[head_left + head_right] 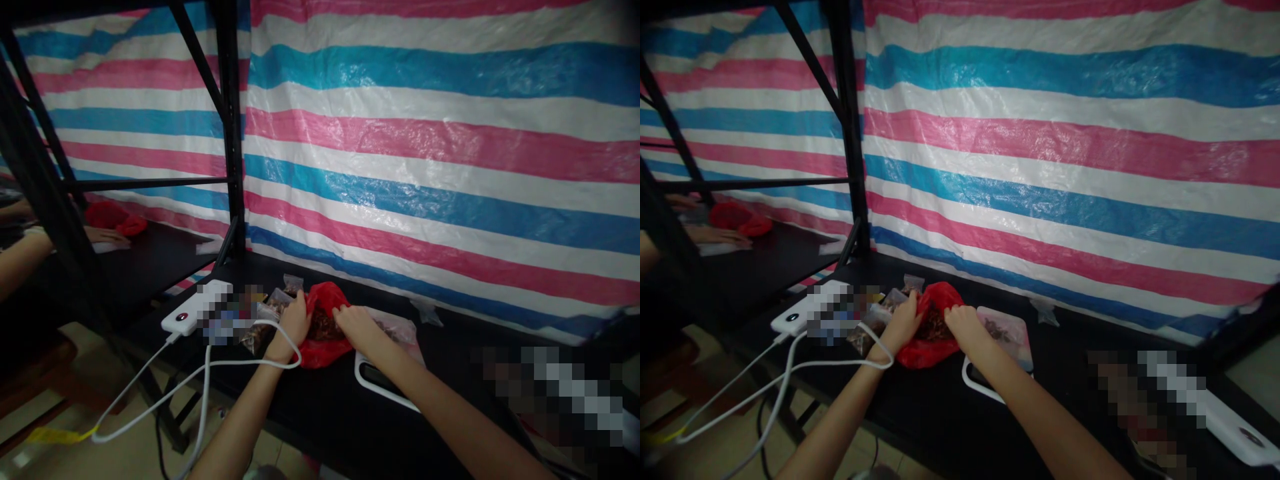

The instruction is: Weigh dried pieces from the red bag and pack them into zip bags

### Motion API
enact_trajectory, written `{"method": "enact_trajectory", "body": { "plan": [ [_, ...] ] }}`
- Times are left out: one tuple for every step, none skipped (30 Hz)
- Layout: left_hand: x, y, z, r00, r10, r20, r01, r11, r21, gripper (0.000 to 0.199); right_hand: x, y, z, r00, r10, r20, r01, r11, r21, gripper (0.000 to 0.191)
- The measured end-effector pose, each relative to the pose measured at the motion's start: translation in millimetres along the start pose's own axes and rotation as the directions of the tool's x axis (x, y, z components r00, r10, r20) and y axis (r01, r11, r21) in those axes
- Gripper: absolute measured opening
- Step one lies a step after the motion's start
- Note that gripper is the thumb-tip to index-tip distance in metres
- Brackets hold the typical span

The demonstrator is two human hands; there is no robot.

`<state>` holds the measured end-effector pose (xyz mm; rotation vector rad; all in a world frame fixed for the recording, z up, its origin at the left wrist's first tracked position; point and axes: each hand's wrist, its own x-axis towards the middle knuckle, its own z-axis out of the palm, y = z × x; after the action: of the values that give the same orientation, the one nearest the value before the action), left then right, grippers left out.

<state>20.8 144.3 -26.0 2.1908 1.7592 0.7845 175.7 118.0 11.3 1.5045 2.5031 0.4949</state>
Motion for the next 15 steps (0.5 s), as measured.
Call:
{"method": "enact_trajectory", "body": {
  "plan": [
    [2,0,4.6,1.0,0.02,0.009,-0.02,1.0,-0.005,0.027,-1,0,0,0.999,0.015,0.03,-0.014,1.0,-0.004,0.027],
    [5,0,8.0,0.999,0.04,0.013,-0.04,0.999,0.0,0.029,-1,-1,0,0.998,0.031,0.047,-0.031,0.999,-0.006,0.026],
    [7,0,10.3,0.998,0.057,0.018,-0.057,0.998,0.012,0.029,-1,-2,-1,0.998,0.047,0.053,-0.046,0.999,-0.007,0.025],
    [10,0,11.6,0.997,0.071,0.029,-0.072,0.997,0.028,0.028,0,-3,-1,0.997,0.057,0.053,-0.057,0.998,-0.007,0.025],
    [13,0,12.2,0.996,0.081,0.048,-0.083,0.996,0.044,0.028,1,-4,-1,0.996,0.064,0.056,-0.064,0.998,-0.006,0.025],
    [15,1,12.4,0.994,0.086,0.068,-0.09,0.994,0.055,0.028,3,-6,-1,0.996,0.069,0.059,-0.069,0.998,-0.005,0.025],
    [16,1,12.5,0.993,0.09,0.082,-0.095,0.994,0.058,0.028,5,-7,-1,0.995,0.072,0.063,-0.072,0.997,-0.003,0.025],
    [17,2,12.5,0.992,0.095,0.085,-0.099,0.994,0.052,0.027,7,-8,0,0.996,0.07,0.058,-0.07,0.998,-0.006,0.024],
    [17,3,12.5,0.991,0.101,0.083,-0.105,0.993,0.046,0.027,8,-9,0,0.997,0.062,0.043,-0.061,0.998,-0.012,0.023],
    [17,4,12.4,0.991,0.103,0.083,-0.105,0.994,0.02,0.027,9,-9,1,0.999,0.047,0.018,-0.046,0.999,-0.021,0.023],
    [16,5,12.2,0.992,0.096,0.084,-0.095,0.995,-0.023,0.029,10,-9,2,0.999,0.031,-0.016,-0.032,0.999,-0.03,0.023],
    [15,6,11.6,0.993,0.081,0.085,-0.074,0.994,-0.076,0.031,10,-8,2,0.998,0.018,-0.053,-0.02,0.999,-0.031,0.023],
    [15,6,10.6,0.995,0.058,0.084,-0.046,0.99,-0.131,0.033,10,-7,3,0.996,0.013,-0.084,-0.015,1.0,-0.021,0.023],
    [15,6,9.3,0.996,0.03,0.08,-0.015,0.983,-0.182,0.034,8,-5,3,0.994,0.019,-0.105,-0.019,1.0,0.001,0.023],
    [15,6,7.5,0.997,0.004,0.073,0.013,0.975,-0.223,0.034,7,-4,3,0.993,0.032,-0.115,-0.029,0.999,0.031,0.023]
  ]
}}
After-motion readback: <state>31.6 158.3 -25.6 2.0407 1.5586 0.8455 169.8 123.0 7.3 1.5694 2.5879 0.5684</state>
